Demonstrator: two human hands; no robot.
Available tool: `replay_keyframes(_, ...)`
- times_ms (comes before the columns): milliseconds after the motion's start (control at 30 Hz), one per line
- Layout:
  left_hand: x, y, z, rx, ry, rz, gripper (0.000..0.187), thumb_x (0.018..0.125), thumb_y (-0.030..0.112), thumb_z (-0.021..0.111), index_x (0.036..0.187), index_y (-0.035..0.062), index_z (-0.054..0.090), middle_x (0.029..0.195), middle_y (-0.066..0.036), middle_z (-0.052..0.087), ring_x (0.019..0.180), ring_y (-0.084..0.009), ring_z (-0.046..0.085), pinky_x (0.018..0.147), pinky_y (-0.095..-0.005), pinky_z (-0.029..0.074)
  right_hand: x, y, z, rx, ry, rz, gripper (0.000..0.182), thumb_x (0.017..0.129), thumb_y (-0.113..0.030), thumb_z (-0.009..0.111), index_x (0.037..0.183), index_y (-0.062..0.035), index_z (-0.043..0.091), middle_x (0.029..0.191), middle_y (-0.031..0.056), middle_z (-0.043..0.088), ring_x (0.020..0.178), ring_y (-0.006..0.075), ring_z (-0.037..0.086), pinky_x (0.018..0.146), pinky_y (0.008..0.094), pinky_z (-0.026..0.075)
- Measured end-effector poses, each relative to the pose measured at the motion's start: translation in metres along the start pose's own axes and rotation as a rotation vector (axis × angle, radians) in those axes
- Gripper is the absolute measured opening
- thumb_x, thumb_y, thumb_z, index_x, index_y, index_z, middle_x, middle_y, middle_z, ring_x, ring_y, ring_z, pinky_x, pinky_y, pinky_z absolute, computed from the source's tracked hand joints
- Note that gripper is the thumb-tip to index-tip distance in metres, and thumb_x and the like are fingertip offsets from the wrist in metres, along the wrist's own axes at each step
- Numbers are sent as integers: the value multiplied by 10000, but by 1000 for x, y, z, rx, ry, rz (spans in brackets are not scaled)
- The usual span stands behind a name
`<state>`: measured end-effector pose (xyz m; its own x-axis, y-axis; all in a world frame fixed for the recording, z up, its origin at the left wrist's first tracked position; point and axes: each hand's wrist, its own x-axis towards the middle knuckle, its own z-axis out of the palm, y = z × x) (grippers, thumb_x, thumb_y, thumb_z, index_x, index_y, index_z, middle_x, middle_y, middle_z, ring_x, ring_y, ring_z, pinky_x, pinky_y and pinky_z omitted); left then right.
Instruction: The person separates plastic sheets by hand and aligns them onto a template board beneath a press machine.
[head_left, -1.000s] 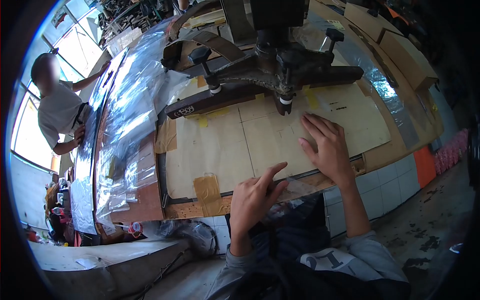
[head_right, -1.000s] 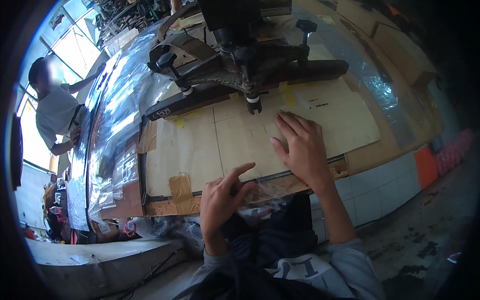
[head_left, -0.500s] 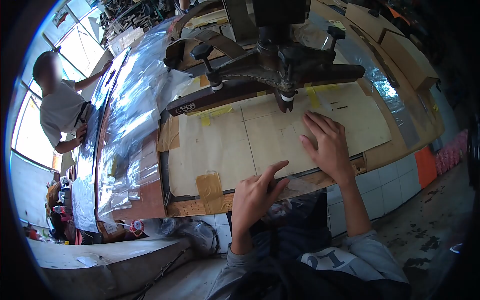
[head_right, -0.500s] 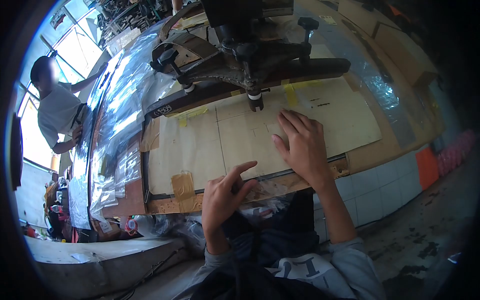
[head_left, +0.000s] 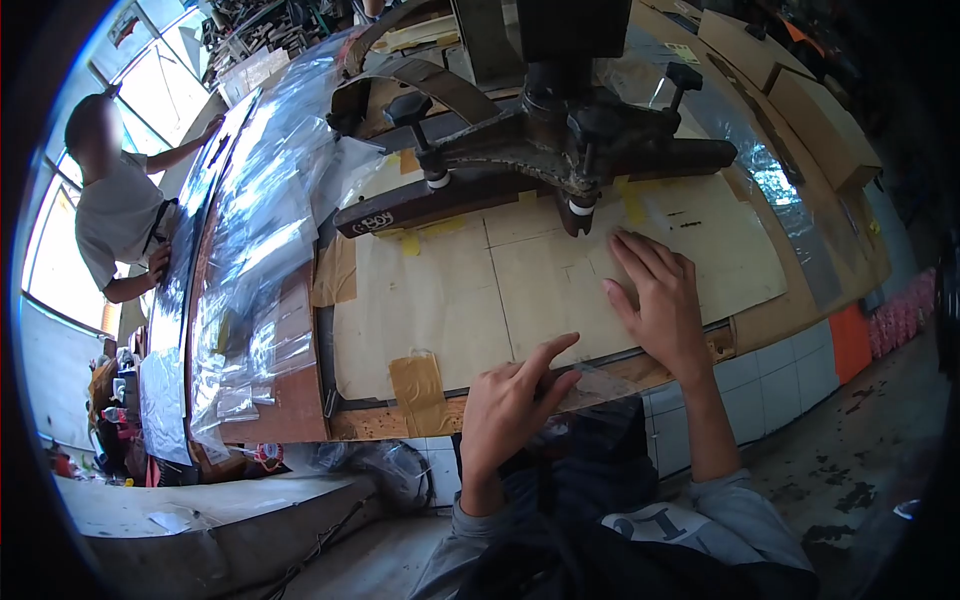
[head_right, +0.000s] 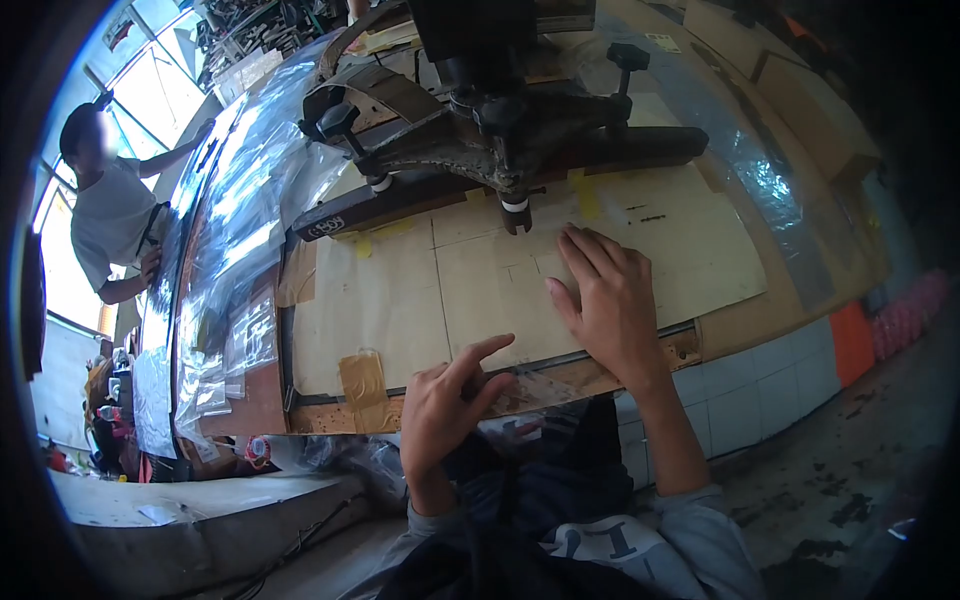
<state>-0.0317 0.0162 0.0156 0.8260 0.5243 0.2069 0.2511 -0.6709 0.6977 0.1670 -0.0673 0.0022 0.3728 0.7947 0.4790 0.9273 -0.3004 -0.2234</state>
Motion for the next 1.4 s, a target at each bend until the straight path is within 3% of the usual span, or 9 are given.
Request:
replay_keyframes(167, 0, 0, -1, 2, -5, 8, 374, 869, 247, 676, 1220, 151, 591, 593, -55, 603, 551, -248, 614, 550, -344, 478, 0, 0, -1, 20, -6, 7, 464, 835, -240, 671, 1233, -19, 579, 1277, 92, 580, 1178, 219, 523, 984, 405, 367)
replay_keyframes(267, 0, -1, 4, -32, 78, 24, 415, 792, 198, 749, 1190, 146, 644, 537, -24, 501, 461, -150, 492, 482, -299, 400, 0, 0, -1, 31, -16, 19, 458, 843, -235, 665, 1237, -20, 577, 1282, 97, 578, 1191, 219, 522, 991, 404, 362)
replay_keyframes(367, 0, -1, 5, -33, 80, 12, 421, 787, 202, 752, 1191, 148, 645, 539, -23, 502, 461, -145, 489, 483, -298, 400, -2, 2, -1, 51, -18, 25, 448, 850, -228, 658, 1238, -19, 575, 1287, 101, 577, 1198, 221, 524, 1002, 405, 356)
replay_keyframes(467, 0, -1, 1, 3, 5, 4, 382, 863, 241, 684, 1225, 158, 594, 585, -48, 595, 529, -225, 601, 534, -337, 471, -2, 1, -2, 81, -19, 35, 441, 857, -225, 652, 1238, -16, 573, 1286, 110, 577, 1202, 231, 525, 1009, 413, 353)
replay_keyframes(767, 0, 1, 1, 20, 16, -9, 394, 859, 246, 690, 1231, 161, 595, 549, -32, 528, 489, -220, 551, 520, -340, 448, -6, 4, -3, 110, -38, 35, 445, 857, -222, 658, 1242, -16, 569, 1309, 122, 562, 1239, 256, 506, 1037, 440, 350)
replay_keyframes(867, 0, 2, 3, -21, 64, -16, 419, 794, 175, 744, 1200, 154, 642, 541, -19, 493, 464, -137, 488, 485, -291, 399, -8, 3, -6, 124, -57, 46, 450, 860, -222, 658, 1248, -14, 565, 1320, 131, 554, 1259, 269, 492, 1051, 455, 351)
replay_keyframes(1167, 0, 2, 3, -25, 81, 15, 421, 792, 172, 746, 1199, 150, 640, 539, -23, 471, 451, -133, 459, 478, -293, 389, -18, 3, -9, 123, -86, 43, 467, 871, -240, 644, 1271, -17, 553, 1341, 131, 539, 1285, 271, 470, 1078, 453, 346)
replay_keyframes(1267, 0, 3, 0, 16, 19, -3, 396, 849, 222, 696, 1225, 147, 597, 567, -43, 553, 505, -215, 567, 532, -331, 454, -19, 4, -10, 130, -89, 34, 467, 874, -242, 640, 1276, -20, 550, 1344, 125, 539, 1292, 268, 464, 1080, 453, 344)
replay_keyframes(1400, -1, 1, 2, -4, 45, 7, 403, 832, 205, 711, 1217, 147, 610, 555, -40, 519, 486, -191, 528, 515, -320, 432, -20, 4, -10, 139, -88, 41, 469, 875, -242, 638, 1281, -25, 548, 1348, 122, 536, 1296, 265, 460, 1083, 453, 341)
